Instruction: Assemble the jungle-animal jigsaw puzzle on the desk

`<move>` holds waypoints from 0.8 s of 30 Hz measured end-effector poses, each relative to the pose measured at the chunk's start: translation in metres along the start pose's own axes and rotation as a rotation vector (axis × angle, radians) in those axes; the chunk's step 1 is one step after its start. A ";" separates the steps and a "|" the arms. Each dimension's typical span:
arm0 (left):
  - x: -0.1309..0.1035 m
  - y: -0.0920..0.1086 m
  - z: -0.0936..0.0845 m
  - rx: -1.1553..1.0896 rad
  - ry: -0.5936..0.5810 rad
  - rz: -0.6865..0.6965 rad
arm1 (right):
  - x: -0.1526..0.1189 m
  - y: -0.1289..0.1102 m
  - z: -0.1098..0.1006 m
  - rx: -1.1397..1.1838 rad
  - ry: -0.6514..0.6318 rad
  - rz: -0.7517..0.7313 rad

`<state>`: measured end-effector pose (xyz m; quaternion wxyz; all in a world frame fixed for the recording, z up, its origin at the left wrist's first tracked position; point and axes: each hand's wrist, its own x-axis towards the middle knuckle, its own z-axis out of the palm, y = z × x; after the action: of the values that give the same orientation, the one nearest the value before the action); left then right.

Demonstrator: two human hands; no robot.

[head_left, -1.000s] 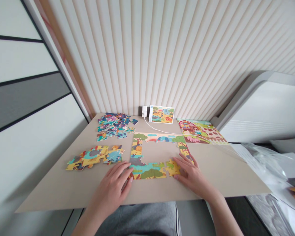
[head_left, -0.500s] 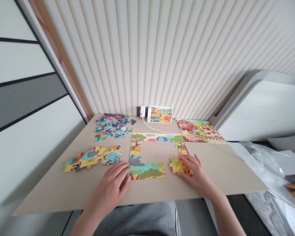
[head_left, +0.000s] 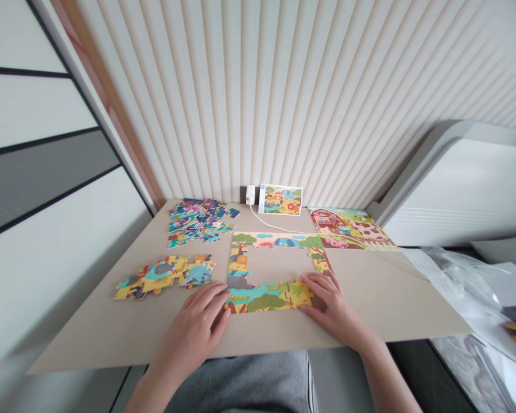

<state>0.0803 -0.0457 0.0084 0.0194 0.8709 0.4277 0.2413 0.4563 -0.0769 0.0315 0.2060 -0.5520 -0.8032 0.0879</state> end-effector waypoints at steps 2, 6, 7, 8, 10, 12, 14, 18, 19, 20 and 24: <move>0.000 0.000 0.000 0.003 0.010 -0.003 | 0.002 -0.003 -0.001 0.010 -0.028 0.008; 0.001 -0.001 0.000 -0.002 0.038 -0.008 | 0.005 -0.009 -0.003 0.018 -0.068 0.016; 0.001 -0.001 0.000 -0.006 0.041 -0.011 | 0.005 -0.010 -0.003 0.018 -0.072 0.015; 0.001 -0.001 0.000 -0.009 0.043 -0.014 | 0.006 -0.011 -0.004 0.018 -0.074 0.012; 0.001 -0.001 0.000 -0.014 0.043 -0.018 | 0.006 -0.013 -0.005 0.011 -0.075 0.000; 0.001 -0.001 0.001 -0.014 0.043 -0.019 | 0.007 -0.014 -0.007 -0.005 -0.076 -0.014; 0.001 -0.001 0.001 -0.012 0.040 -0.022 | 0.007 -0.015 -0.008 -0.026 -0.078 -0.023; 0.000 -0.002 0.001 -0.009 0.022 -0.026 | 0.007 -0.015 -0.011 -0.071 -0.082 -0.054; -0.001 -0.002 0.002 -0.009 0.016 -0.026 | 0.008 -0.015 -0.012 -0.081 -0.084 -0.063; -0.001 -0.002 0.002 -0.009 0.012 -0.027 | 0.008 -0.015 -0.012 -0.089 -0.086 -0.070; -0.001 -0.002 0.002 -0.006 0.006 -0.033 | 0.008 -0.017 -0.014 -0.108 -0.090 -0.081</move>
<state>0.0787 -0.0449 0.0052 0.0246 0.8629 0.4415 0.2449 0.4457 -0.0766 0.0524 0.1429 -0.5250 -0.8368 0.0608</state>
